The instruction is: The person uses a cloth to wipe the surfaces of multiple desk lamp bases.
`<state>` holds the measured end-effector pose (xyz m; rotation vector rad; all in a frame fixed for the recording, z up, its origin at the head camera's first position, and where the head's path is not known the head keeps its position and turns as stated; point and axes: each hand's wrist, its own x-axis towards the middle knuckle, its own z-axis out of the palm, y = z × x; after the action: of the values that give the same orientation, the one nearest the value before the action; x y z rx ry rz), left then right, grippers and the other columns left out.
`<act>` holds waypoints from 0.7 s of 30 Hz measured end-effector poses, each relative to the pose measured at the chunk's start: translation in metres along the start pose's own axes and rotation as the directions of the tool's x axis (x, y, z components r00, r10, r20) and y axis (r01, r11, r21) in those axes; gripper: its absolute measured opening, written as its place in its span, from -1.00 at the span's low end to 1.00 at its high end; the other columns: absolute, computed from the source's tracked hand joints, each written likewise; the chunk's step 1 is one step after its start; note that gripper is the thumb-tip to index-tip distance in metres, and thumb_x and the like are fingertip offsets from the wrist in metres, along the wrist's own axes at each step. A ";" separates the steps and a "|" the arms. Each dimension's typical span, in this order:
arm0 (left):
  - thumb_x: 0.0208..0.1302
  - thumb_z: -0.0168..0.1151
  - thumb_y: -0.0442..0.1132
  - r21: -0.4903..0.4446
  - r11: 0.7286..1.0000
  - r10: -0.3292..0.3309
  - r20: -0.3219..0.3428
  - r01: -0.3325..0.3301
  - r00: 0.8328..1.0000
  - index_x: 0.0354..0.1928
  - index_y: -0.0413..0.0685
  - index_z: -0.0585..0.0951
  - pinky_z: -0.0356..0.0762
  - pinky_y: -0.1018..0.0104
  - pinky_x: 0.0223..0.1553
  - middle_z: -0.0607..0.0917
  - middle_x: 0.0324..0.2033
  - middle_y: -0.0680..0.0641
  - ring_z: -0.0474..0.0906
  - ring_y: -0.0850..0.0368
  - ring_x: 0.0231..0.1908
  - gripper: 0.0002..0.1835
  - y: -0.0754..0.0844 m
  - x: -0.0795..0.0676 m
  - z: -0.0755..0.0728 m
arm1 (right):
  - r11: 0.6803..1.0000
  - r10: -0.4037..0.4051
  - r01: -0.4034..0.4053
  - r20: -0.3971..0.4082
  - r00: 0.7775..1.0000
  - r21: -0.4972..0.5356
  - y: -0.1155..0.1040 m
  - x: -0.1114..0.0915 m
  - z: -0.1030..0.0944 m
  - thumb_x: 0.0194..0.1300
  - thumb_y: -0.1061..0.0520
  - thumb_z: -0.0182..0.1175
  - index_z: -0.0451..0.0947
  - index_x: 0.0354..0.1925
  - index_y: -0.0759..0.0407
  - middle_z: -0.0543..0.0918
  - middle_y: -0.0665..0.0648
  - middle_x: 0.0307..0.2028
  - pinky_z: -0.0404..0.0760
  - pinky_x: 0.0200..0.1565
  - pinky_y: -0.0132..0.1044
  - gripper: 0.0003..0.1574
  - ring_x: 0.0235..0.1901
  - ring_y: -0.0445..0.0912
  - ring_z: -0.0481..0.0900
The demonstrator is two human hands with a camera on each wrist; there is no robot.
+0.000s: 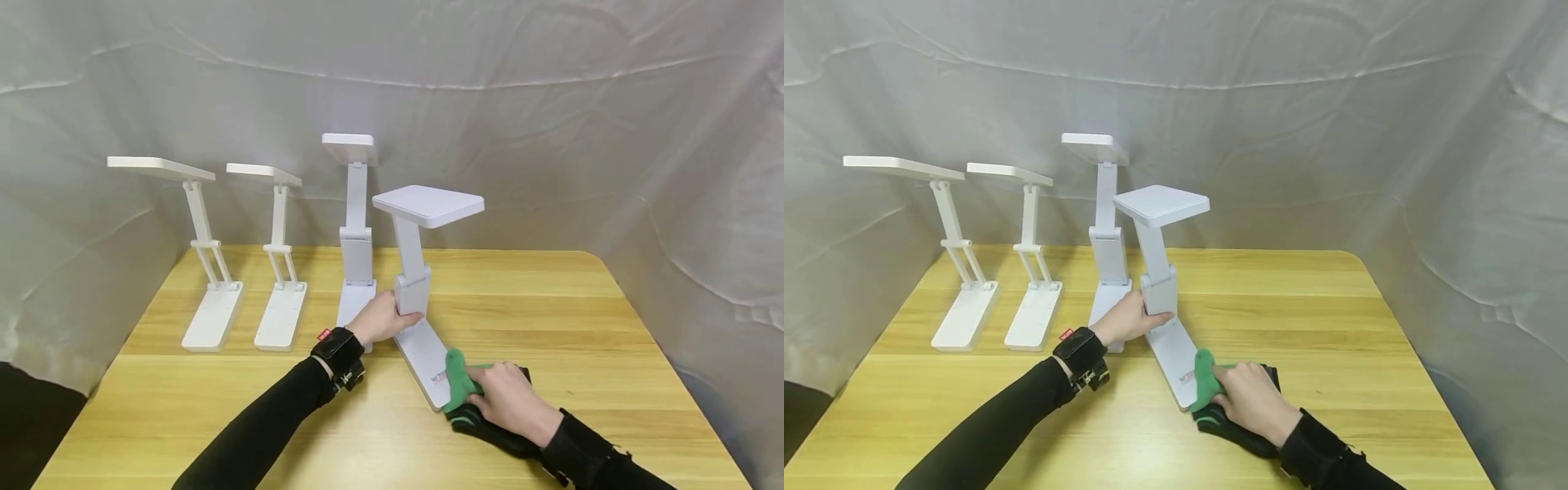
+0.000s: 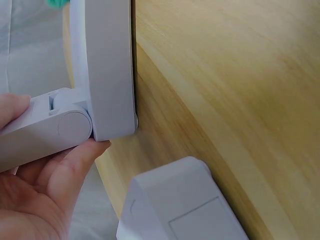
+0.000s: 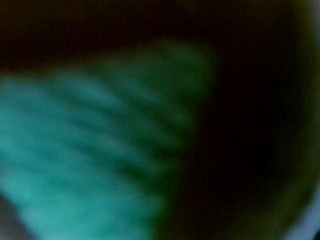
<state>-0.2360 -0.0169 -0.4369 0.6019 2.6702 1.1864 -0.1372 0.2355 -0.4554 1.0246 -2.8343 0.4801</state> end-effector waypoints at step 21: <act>0.19 0.30 -0.12 -0.013 1.000 -0.022 -0.018 0.022 1.000 0.10 -0.21 0.50 0.52 0.10 0.04 0.63 -0.01 -0.22 0.56 -0.06 -0.01 -0.52 0.003 -0.002 -0.001 | 1.000 0.024 -0.023 0.009 1.000 -0.021 -0.020 -0.001 0.003 0.01 -0.21 0.39 0.49 -0.22 0.15 0.51 -0.09 -0.57 0.47 -0.62 -0.42 -0.44 -0.57 -0.24 0.54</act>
<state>-0.2333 -0.0164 -0.4342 0.5613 2.6747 1.2082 -0.1236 0.2211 -0.4535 0.9935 -2.8562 0.4479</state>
